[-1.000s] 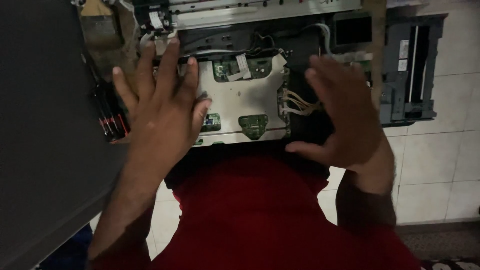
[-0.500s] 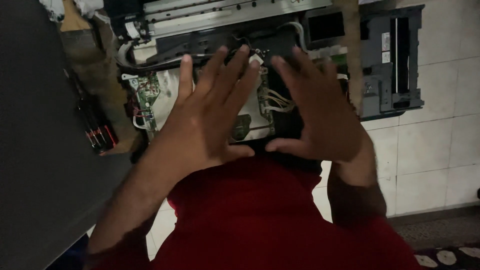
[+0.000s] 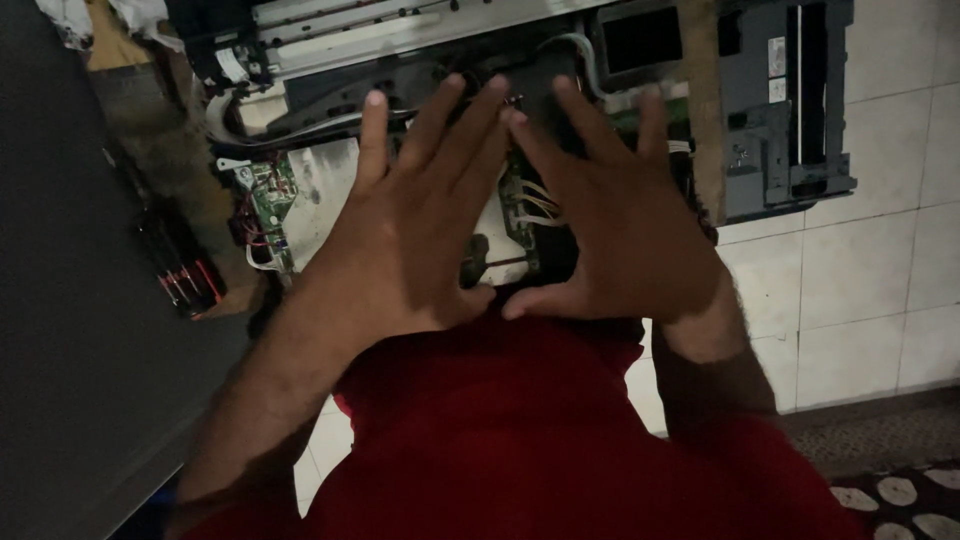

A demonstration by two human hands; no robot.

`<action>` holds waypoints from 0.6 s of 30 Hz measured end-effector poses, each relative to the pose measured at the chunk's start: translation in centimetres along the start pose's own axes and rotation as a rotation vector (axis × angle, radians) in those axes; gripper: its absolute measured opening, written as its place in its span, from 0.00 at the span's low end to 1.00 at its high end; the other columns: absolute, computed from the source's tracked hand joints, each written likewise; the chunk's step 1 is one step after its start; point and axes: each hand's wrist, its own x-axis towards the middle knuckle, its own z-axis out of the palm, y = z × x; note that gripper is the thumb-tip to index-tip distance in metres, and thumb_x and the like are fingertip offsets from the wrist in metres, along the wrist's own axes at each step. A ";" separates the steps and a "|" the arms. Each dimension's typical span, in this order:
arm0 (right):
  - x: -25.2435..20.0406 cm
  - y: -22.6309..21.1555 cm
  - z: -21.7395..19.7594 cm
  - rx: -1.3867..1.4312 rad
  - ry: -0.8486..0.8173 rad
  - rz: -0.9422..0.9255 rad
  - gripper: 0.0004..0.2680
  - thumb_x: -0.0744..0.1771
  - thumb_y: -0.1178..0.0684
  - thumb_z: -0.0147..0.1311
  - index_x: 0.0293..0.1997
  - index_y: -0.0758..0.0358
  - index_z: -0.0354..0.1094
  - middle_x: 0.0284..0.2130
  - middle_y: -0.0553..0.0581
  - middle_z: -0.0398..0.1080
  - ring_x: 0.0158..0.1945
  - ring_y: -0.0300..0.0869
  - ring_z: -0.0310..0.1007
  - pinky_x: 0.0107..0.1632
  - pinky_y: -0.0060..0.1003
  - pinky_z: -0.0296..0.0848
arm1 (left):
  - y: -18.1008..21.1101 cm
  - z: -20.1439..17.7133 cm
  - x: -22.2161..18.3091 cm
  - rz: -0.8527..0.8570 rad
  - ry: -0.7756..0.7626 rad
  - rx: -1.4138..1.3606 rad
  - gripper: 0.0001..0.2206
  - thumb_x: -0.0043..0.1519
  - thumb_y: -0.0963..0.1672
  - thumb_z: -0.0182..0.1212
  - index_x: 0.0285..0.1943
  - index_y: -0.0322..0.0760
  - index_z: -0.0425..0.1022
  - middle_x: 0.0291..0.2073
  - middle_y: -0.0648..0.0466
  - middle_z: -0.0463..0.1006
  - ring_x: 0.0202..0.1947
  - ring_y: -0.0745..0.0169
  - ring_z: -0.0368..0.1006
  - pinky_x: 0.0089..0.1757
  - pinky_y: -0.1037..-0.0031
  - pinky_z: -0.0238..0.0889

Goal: Disassembling and cleaning internal components of a printer using a brush and screwdriver

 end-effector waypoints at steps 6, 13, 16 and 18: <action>-0.6 0.8 0.1 -0.051 0.025 -0.043 0.53 0.56 0.14 0.60 0.77 0.70 0.42 0.74 0.74 0.54 0.80 0.62 0.39 0.67 0.83 0.33 | -0.5 0.1 -0.2 0.023 0.045 -0.013 0.56 0.53 0.63 0.76 0.81 0.28 0.50 0.79 0.41 0.48 0.79 0.32 0.41 0.67 0.26 0.24; -4.2 3.0 1.3 -0.201 0.163 -0.170 0.22 0.65 0.35 0.67 0.61 0.55 0.72 0.73 0.59 0.55 0.78 0.62 0.48 0.68 0.76 0.55 | -0.5 0.2 -0.2 -0.010 -0.034 0.068 0.57 0.51 0.61 0.74 0.83 0.32 0.45 0.81 0.47 0.41 0.79 0.38 0.34 0.67 0.27 0.26; -4.7 3.2 2.5 -0.179 0.262 -0.231 0.17 0.68 0.38 0.69 0.57 0.52 0.73 0.72 0.56 0.56 0.77 0.59 0.51 0.66 0.71 0.56 | -0.6 0.3 -0.2 -0.018 -0.054 0.099 0.56 0.53 0.62 0.70 0.84 0.35 0.43 0.81 0.48 0.39 0.80 0.39 0.34 0.67 0.26 0.26; -4.6 2.7 3.0 -0.152 0.292 -0.268 0.16 0.68 0.39 0.71 0.57 0.51 0.71 0.71 0.56 0.58 0.76 0.61 0.54 0.65 0.69 0.57 | -0.7 0.5 -0.1 -0.018 -0.059 0.114 0.56 0.53 0.63 0.69 0.84 0.35 0.43 0.81 0.48 0.39 0.80 0.39 0.35 0.66 0.26 0.27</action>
